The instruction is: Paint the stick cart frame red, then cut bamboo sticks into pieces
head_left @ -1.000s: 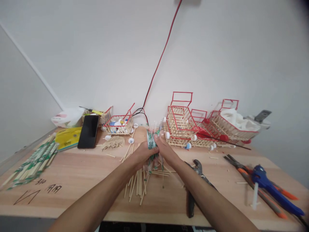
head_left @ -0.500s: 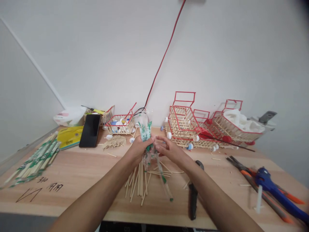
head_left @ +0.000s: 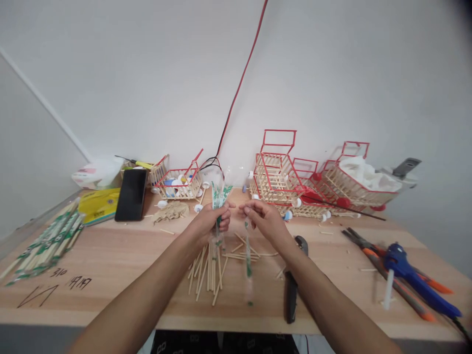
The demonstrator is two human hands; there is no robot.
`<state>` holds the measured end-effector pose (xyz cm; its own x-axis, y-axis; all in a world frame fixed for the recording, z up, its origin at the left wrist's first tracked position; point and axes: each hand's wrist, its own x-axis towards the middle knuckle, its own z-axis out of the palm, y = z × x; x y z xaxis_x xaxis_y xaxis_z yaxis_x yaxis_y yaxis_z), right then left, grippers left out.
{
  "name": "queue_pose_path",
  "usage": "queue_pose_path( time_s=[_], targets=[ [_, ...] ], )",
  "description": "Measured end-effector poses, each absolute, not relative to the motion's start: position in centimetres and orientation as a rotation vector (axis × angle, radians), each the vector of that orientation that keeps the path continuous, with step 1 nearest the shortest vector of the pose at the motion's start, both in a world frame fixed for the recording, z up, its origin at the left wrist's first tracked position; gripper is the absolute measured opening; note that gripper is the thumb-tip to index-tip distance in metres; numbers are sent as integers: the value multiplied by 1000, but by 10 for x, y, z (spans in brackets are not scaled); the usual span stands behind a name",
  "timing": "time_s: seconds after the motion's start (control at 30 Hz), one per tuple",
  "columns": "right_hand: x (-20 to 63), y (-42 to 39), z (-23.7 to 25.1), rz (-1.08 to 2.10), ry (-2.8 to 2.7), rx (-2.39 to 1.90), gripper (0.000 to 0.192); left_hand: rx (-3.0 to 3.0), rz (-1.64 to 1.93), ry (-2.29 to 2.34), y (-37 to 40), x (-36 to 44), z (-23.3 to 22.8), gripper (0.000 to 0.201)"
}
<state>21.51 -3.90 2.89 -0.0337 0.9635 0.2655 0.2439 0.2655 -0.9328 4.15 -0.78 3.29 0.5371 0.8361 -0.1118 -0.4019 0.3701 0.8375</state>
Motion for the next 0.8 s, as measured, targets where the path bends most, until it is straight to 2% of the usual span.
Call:
queue_pose_path(
  time_s=[0.1,0.2,0.37,0.47,0.6,0.73,0.8],
  targets=[
    [215,-46,38,700,-1440,-1150,22,793,677,510,-11,40,36,17],
    [214,-51,45,653,-1298,-1074,21,789,551,399,-17,41,37,23],
    [208,-55,47,666,-1254,-1021,20,917,364,373,-26,48,34,48],
    [208,-59,47,626,-1324,-1016,20,988,504,470,-29,50,36,44],
    [209,-68,53,409,-1639,-947,19,1257,647,715,-29,50,39,46],
    [199,-75,58,308,-2073,-732,20,1599,795,796,-32,48,33,25],
    [194,-75,55,258,-2174,-709,21,1728,887,794,-36,49,29,21]
  ],
)
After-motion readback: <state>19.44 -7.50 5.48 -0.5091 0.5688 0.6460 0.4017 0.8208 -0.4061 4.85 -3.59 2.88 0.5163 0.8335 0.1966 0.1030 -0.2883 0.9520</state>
